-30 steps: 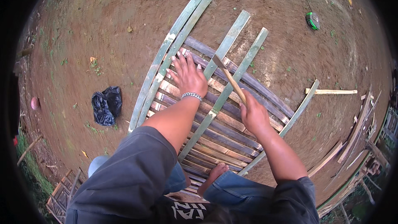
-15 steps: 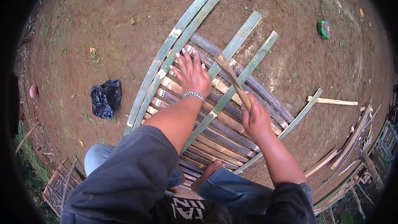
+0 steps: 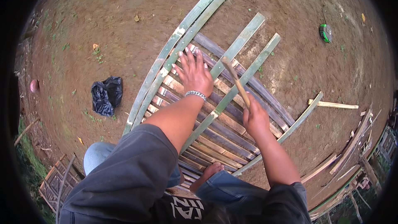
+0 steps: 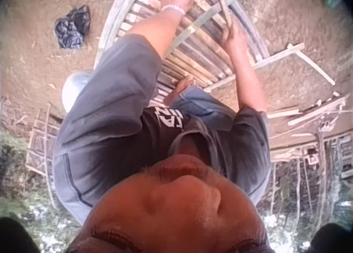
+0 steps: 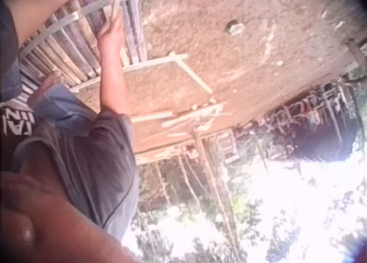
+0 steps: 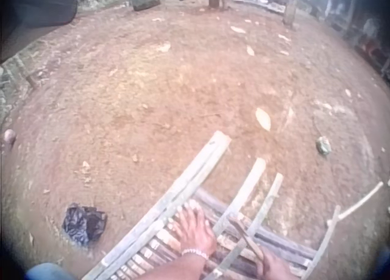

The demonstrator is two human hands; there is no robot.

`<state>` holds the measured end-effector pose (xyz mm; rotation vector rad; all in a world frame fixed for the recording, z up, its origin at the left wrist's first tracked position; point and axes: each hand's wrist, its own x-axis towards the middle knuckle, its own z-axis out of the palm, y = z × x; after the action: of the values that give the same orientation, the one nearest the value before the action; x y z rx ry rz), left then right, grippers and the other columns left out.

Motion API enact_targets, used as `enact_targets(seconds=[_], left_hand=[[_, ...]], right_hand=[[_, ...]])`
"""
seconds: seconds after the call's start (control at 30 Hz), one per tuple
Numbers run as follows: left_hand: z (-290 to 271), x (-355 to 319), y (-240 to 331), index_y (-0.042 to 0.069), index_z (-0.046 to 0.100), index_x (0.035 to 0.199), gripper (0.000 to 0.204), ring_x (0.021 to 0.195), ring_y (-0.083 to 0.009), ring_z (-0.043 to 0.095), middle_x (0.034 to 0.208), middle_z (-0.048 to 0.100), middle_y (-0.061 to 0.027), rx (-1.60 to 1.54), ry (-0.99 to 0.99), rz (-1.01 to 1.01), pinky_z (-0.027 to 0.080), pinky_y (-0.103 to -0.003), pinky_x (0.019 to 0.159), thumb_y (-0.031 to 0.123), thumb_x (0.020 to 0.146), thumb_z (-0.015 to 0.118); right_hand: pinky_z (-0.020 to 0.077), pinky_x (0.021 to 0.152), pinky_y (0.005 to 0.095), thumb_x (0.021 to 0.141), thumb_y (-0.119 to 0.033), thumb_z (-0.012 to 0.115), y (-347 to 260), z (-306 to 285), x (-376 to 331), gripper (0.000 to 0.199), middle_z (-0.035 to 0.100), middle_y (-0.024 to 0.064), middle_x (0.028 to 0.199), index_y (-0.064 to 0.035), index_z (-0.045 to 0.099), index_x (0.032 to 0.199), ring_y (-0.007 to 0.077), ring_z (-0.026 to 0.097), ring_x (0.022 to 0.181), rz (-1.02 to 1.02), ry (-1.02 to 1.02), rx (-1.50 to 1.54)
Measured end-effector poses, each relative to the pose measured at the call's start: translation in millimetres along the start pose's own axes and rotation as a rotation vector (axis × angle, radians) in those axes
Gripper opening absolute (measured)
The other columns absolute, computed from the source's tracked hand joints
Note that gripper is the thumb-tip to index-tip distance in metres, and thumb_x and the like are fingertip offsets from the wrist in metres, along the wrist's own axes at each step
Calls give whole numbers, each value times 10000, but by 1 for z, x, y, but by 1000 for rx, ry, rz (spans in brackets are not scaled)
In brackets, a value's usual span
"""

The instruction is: The person sits on the ground and weaves thin bamboo strips into a larger bamboo frame. They use a wooden mallet to hammer the strips into place, securing them to the frame. The person occasionally reaches into a black plastic bag to retrieve more bamboo strips.

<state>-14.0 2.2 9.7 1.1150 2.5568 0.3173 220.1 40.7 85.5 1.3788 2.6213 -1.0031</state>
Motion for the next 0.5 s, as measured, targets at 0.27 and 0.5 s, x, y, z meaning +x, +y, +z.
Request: enact_targets(seconds=[0.27,0.5], left_hand=[[8,-1,-3,81,374,1587,649,1584,-442,82,1709,146,-225,-26,27,6,6,-671,1236,202,963,507],[-1,-2,-1,86,385,1581,636,1586,-435,80,1710,151,-218,-2,-5,3,12,-660,1243,211,971,513]], right_hand=[[576,902,484,905,-34,660,3,6,-5,527,668,237,1264,-35,499,1406,436,689,1075,21,-56,-70],[576,890,505,908,-49,651,1,6,-11,555,660,250,1259,-90,479,1434,453,680,1055,-277,251,106]])
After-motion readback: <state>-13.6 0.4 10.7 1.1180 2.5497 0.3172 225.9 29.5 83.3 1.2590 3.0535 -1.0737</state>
